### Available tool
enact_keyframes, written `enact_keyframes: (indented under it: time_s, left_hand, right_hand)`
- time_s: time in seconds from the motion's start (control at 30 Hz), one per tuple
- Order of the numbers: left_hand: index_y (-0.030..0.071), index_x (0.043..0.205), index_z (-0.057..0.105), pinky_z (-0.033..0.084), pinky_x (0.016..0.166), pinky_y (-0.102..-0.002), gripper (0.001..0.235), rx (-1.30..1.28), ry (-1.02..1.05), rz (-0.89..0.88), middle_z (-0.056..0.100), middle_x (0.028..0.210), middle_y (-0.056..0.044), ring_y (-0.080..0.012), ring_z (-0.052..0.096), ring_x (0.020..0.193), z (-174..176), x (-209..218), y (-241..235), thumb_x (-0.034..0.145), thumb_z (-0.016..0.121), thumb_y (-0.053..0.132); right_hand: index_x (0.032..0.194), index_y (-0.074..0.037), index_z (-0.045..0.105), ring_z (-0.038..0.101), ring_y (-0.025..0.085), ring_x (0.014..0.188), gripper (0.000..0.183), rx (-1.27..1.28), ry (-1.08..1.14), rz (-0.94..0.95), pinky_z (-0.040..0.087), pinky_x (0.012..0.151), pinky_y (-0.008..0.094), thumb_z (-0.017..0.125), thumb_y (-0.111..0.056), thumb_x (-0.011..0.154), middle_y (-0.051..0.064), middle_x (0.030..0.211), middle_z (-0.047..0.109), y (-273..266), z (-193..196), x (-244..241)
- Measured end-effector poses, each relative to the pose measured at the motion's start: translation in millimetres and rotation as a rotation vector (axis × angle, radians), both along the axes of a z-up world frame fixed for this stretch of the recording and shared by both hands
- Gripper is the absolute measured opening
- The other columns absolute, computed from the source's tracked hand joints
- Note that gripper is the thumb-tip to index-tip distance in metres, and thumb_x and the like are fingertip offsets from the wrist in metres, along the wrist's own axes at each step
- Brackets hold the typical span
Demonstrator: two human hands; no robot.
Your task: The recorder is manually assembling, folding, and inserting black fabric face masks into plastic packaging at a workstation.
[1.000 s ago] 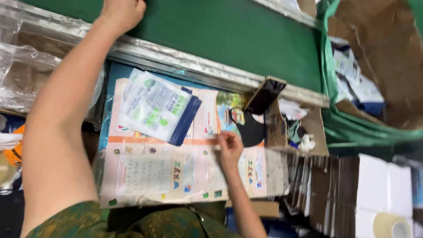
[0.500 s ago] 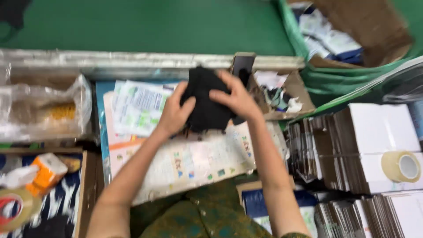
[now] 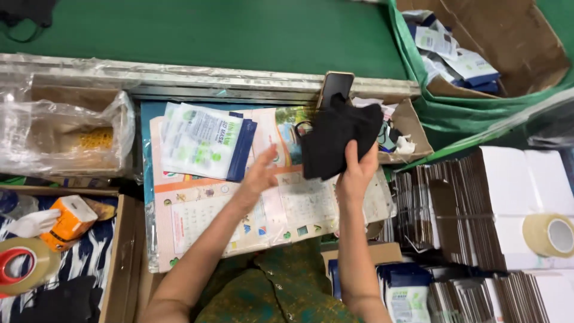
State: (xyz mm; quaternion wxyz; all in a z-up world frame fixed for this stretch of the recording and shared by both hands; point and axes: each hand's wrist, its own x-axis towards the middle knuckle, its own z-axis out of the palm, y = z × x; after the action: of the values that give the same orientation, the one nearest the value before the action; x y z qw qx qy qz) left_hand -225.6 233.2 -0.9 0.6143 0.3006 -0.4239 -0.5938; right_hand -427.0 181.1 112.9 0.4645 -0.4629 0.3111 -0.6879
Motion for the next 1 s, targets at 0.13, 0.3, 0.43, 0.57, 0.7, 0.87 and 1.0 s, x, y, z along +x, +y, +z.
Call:
enact_keyframes:
  time_s: [0.13, 0.3, 0.43, 0.57, 0.7, 0.87, 1.0]
  left_hand:
    - [0.0, 0.157, 0.033, 0.039, 0.115, -0.039, 0.102, -0.061, 0.136, -0.124, 0.044, 0.155, -0.008, -0.0223, 0.046, 0.141, -7.4, -25.6, 10.4, 0.075, 0.088, 0.028]
    - [-0.003, 0.117, 0.072, 0.057, 0.09, -0.034, 0.04, 0.12, -0.367, 0.273, 0.079, 0.111, -0.009, -0.0167, 0.072, 0.101, 21.3, -25.6, 8.8, 0.087, 0.082, 0.021]
    - [0.0, 0.111, 0.074, 0.059, 0.083, -0.034, 0.03, -0.021, -0.542, 0.248, 0.08, 0.101, -0.011, -0.018, 0.076, 0.092, 45.7, -6.3, 20.1, 0.087, 0.08, 0.017]
    - [0.003, 0.123, 0.068, 0.059, 0.082, -0.037, 0.053, -0.185, -0.712, 0.171, 0.078, 0.102, -0.013, -0.0245, 0.076, 0.092, 47.4, -5.6, 18.5, 0.076, 0.084, 0.018]
    - [0.005, 0.138, 0.056, 0.057, 0.084, -0.043, 0.087, -0.191, -0.848, 0.203, 0.074, 0.108, -0.018, -0.0353, 0.072, 0.098, 31.4, -13.4, 23.7, 0.06, 0.091, 0.023]
    - [0.007, 0.138, 0.057, 0.055, 0.085, -0.046, 0.085, -0.313, -0.955, 0.29, 0.074, 0.103, -0.019, -0.0402, 0.07, 0.098, 43.8, -9.8, 28.6, 0.062, 0.09, 0.024]
    - [0.008, 0.134, 0.059, 0.056, 0.076, -0.045, 0.074, -0.349, -0.862, 0.268, 0.073, 0.095, -0.018, -0.0394, 0.071, 0.088, 34.7, -15.6, 22.7, 0.065, 0.084, 0.019]
  right_hand:
    - [0.14, 0.003, 0.055, 0.062, 0.02, 0.119, 0.034, 0.112, -0.131, 0.107, 0.049, 0.107, 0.034, 0.06, 0.0, 0.106, 0.011, 0.133, 0.064, 22.3, -53.2, 23.3]
    - [0.145, 0.005, 0.055, 0.052, 0.023, 0.117, 0.053, 0.231, 0.121, 0.069, 0.043, 0.105, 0.037, 0.077, -0.003, 0.097, 0.012, 0.129, 0.058, 21.7, -84.7, 6.0]
    - [0.148, -0.003, 0.042, 0.048, 0.023, 0.137, 0.083, -0.174, 0.523, -0.083, 0.04, 0.114, 0.038, 0.087, -0.017, 0.08, 0.009, 0.149, 0.048, 23.2, 1.3, -19.0]
    - [0.143, -0.002, 0.048, 0.046, 0.03, 0.137, 0.094, -0.281, 0.897, 0.144, 0.038, 0.115, 0.042, 0.094, -0.021, 0.063, 0.014, 0.147, 0.047, 14.8, -42.5, -29.5]
    - [0.119, -0.007, 0.068, 0.069, 0.028, 0.108, 0.06, 0.127, 0.997, 0.311, 0.055, 0.097, 0.037, 0.091, -0.017, 0.065, 0.013, 0.117, 0.071, 24.6, -129.8, -45.3]
    - [0.117, -0.006, 0.069, 0.07, 0.035, 0.105, 0.049, -0.047, 1.146, 0.19, 0.054, 0.093, 0.038, 0.085, -0.018, 0.072, 0.015, 0.114, 0.073, 27.5, -89.9, -46.7]
    - [0.119, -0.001, 0.065, 0.067, 0.04, 0.106, 0.051, -0.315, 1.101, 0.246, 0.051, 0.094, 0.04, 0.082, -0.014, 0.072, 0.019, 0.118, 0.069, 22.0, -83.0, -29.4]
